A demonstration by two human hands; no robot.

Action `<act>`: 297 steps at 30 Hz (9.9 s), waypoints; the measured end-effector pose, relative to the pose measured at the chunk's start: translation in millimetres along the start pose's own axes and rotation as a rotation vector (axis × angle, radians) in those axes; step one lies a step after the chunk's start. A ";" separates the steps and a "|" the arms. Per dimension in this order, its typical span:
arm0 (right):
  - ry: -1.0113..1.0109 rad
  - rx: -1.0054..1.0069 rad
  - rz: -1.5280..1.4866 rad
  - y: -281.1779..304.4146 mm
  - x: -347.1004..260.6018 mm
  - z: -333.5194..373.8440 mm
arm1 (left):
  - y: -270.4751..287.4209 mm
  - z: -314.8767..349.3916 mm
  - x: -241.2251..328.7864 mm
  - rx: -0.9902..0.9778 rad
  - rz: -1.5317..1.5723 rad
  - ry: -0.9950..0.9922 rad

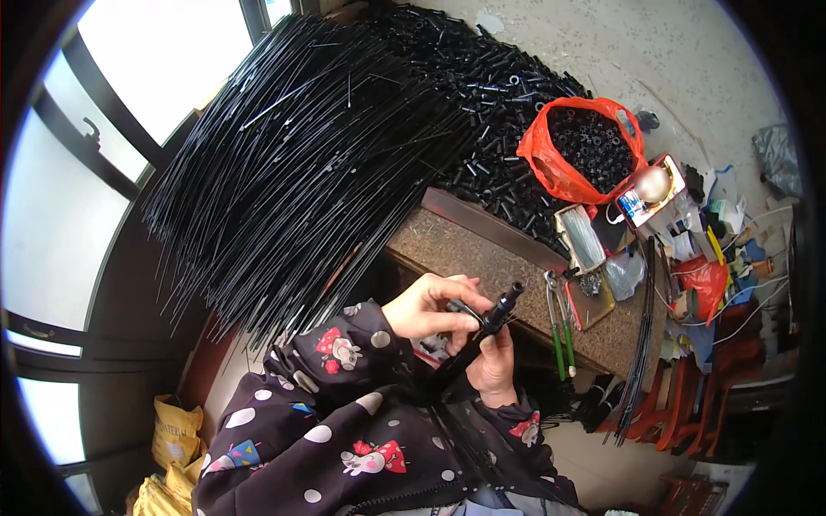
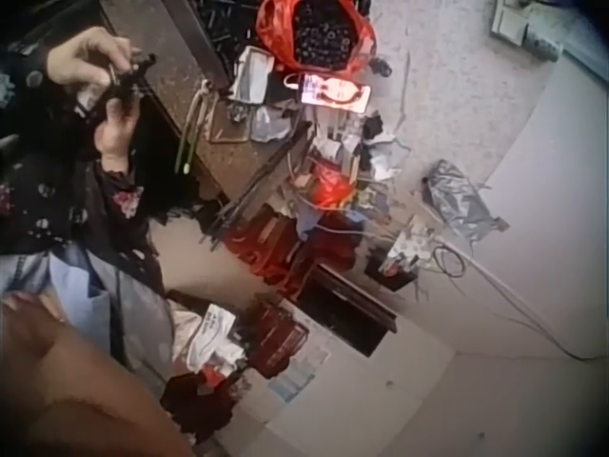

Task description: The person is assembling bundles of long black wire-like components using pliers to group and secure them.

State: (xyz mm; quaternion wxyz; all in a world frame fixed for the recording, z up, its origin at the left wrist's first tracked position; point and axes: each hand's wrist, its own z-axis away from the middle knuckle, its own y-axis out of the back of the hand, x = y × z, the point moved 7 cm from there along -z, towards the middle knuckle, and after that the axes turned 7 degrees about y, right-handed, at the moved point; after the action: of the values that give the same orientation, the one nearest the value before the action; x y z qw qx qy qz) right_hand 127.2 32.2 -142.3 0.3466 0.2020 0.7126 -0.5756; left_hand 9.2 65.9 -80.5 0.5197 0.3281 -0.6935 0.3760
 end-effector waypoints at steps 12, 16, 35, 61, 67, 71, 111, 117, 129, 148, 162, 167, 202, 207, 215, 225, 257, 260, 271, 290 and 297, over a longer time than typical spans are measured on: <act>-0.056 -0.172 -0.076 -19.2 -5.5 2.9 | -9.0 1.2 28.9 -0.083 -0.183 -0.289; 0.076 -0.047 0.132 -11.6 -4.8 4.7 | -7.7 3.7 29.9 -0.048 -0.184 -0.315; 0.073 -0.050 0.055 -13.7 -11.7 4.6 | -11.9 0.2 20.9 0.075 -0.219 -0.334; -0.060 -0.562 0.004 -37.3 0.9 25.2 | -47.9 -10.4 8.7 -0.502 0.760 -0.259; 0.359 0.318 0.197 11.0 -36.6 -0.1 | -9.4 -19.1 0.0 0.028 0.505 0.122; 0.521 0.218 0.572 -8.2 -42.7 2.3 | -27.3 -15.1 23.1 0.005 -0.184 0.003; 0.715 0.277 1.178 -49.9 -83.2 3.2 | -21.2 -8.5 -6.6 0.055 -0.534 0.039; 0.751 0.321 1.218 -54.3 -90.3 1.9 | -25.4 -9.5 -5.3 0.133 -0.416 0.092; 0.467 0.252 0.876 -35.8 -67.9 -15.2 | -21.2 4.0 2.0 0.284 -0.350 0.078; 0.361 0.074 0.718 -40.5 -54.9 -13.5 | -15.0 11.8 -7.0 0.251 -0.367 0.025; 0.446 0.104 0.796 -39.4 -58.7 -18.5 | -9.4 9.6 -7.1 0.208 -0.500 0.122; 0.447 0.073 0.718 -39.1 -56.0 -17.3 | -13.9 9.0 3.9 0.227 -0.408 0.059; 0.066 0.168 0.408 -15.6 -39.9 -29.2 | -20.9 4.5 -9.9 0.238 -0.157 0.052; 0.639 -0.041 1.232 -51.3 -91.5 -24.0 | -21.7 -2.4 -4.6 0.211 -0.179 0.026; 0.896 -0.159 1.594 -94.3 -157.9 13.2 | -32.7 -0.6 98.7 -0.027 0.182 -0.063; 0.162 0.181 1.498 100.2 -101.4 48.2 | -40.0 -3.1 108.1 0.141 -0.123 -0.165; 0.913 -0.280 1.775 -104.8 -182.8 20.2 | -7.8 2.7 136.7 0.393 -0.123 -0.118; -0.135 -0.540 1.055 -76.2 -127.8 32.7 | -7.8 1.0 128.6 0.226 -0.067 -0.087; 0.801 -0.294 1.673 -102.8 -182.4 25.5 | -2.3 -5.4 128.7 0.245 -0.197 -0.045; -0.484 -0.390 0.639 -79.0 -90.0 53.1 | -22.0 -16.9 147.4 0.006 -0.183 -0.175; -0.608 -0.446 0.461 -84.3 -102.4 41.2 | -16.6 -8.9 153.5 0.169 -0.374 -0.235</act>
State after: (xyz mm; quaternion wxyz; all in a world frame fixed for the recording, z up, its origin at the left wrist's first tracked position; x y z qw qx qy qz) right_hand 149.5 -17.5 -14.5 0.6948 0.0976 0.6213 -0.3488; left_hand -10.1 55.4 72.6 0.4666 0.5349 -0.6425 0.2888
